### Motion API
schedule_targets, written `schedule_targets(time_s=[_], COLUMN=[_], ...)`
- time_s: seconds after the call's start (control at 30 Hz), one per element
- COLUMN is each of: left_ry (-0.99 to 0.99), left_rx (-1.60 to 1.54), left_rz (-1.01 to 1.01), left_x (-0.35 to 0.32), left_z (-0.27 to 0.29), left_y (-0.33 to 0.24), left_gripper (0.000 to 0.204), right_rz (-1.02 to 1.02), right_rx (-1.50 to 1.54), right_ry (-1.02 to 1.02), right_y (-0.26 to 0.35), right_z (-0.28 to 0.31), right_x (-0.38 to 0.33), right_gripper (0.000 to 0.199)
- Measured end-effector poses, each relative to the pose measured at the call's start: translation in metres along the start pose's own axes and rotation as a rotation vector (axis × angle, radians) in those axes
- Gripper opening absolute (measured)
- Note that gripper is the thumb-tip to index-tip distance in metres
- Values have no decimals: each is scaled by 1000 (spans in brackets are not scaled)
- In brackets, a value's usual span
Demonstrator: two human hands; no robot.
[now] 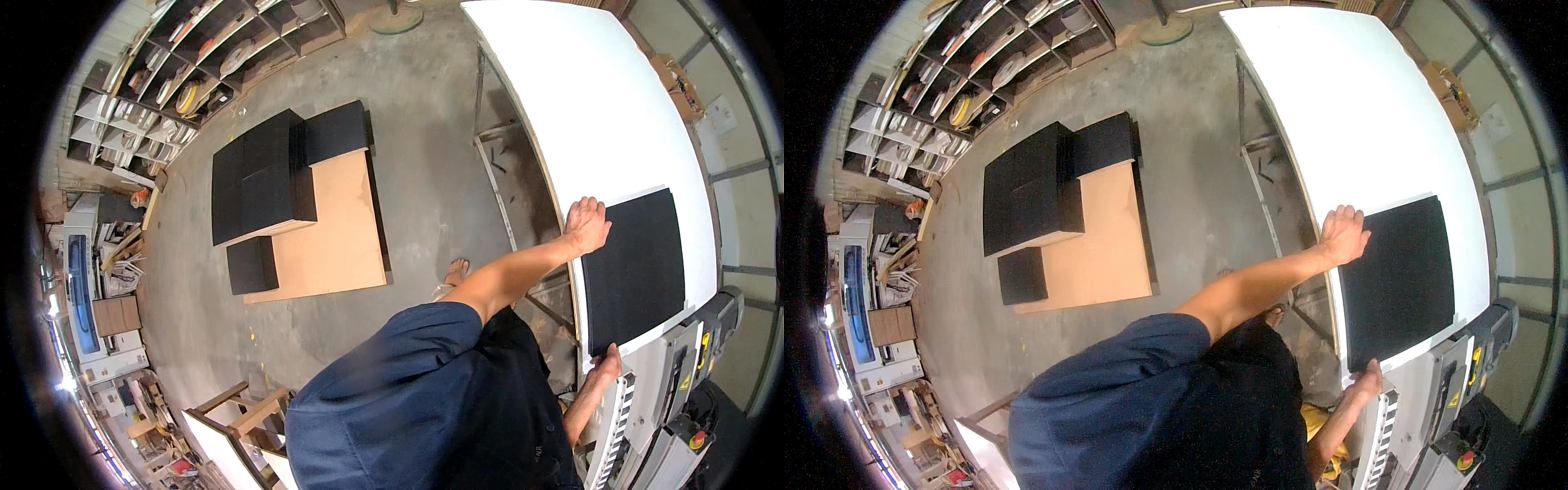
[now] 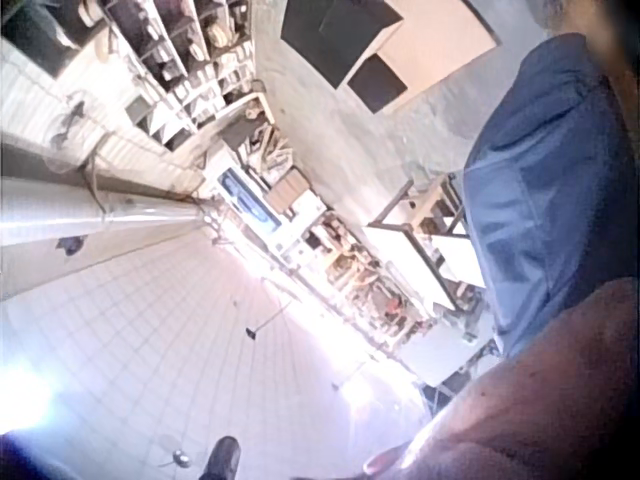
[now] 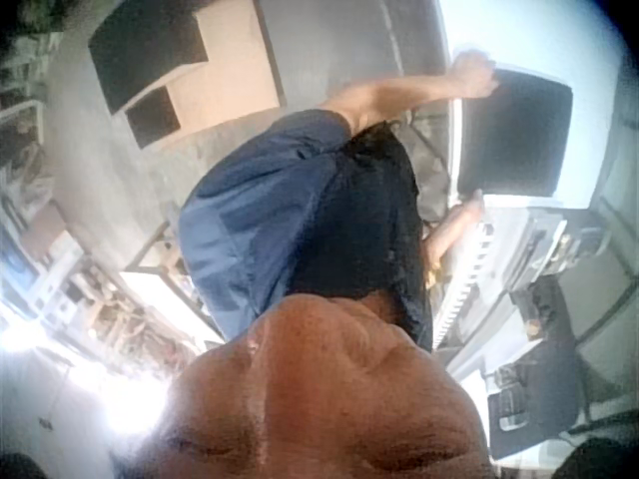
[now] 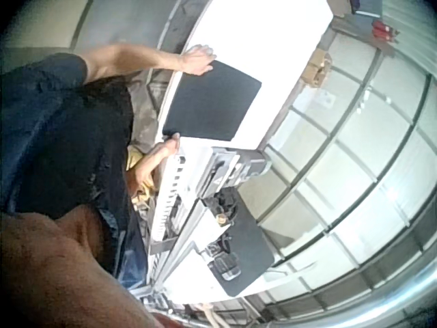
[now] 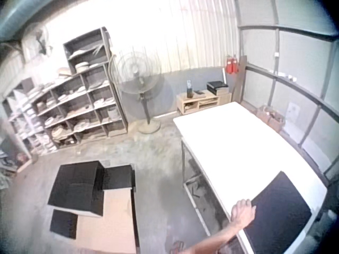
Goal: The person picks up black rectangular panels one by one from a white table and places them onto a growing stack on a cardboard sheet on the floor.
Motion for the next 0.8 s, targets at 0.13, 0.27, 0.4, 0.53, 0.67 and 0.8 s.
schedule_targets(time_s=[0.13, 0.27, 0.4, 0.53, 0.67, 0.8], left_ry=[-2, -19, 24, 63, -12, -45], left_rx=[42, 17, 19, 10, 37, 17], left_rz=[-8, -10, 19, 30, 4, -10], left_x=[2, 0, -1, -2, -3, -8], left_z=[2, 2, -6, -6, -6, 2], left_y=[1, 2, 8, 6, 7, 7], left_gripper=[42, 43, 46, 49, 50, 48], right_rz=[28, 238, 299, 570, 702, 617], right_rx=[39, 86, -42, -301, -590, -686], right_ry=[100, 245, 299, 304, 256, 193], right_y=[0, -6, -5, 6, 9, 7], right_z=[-5, -9, -5, -7, -14, -11], right_x=[-6, -8, -37, -48, -34, -28], right_gripper=[33, 48, 67, 71, 71, 54])
Point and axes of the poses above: each hand's wrist, its own x-axis towards the middle knuckle, its own z-axis out of the back of the hand, y = z × x, the point moved 8 cm from there along x, towards the middle knuckle, and after that the axes turned 9 degrees about -y, right-handed, at the moved point
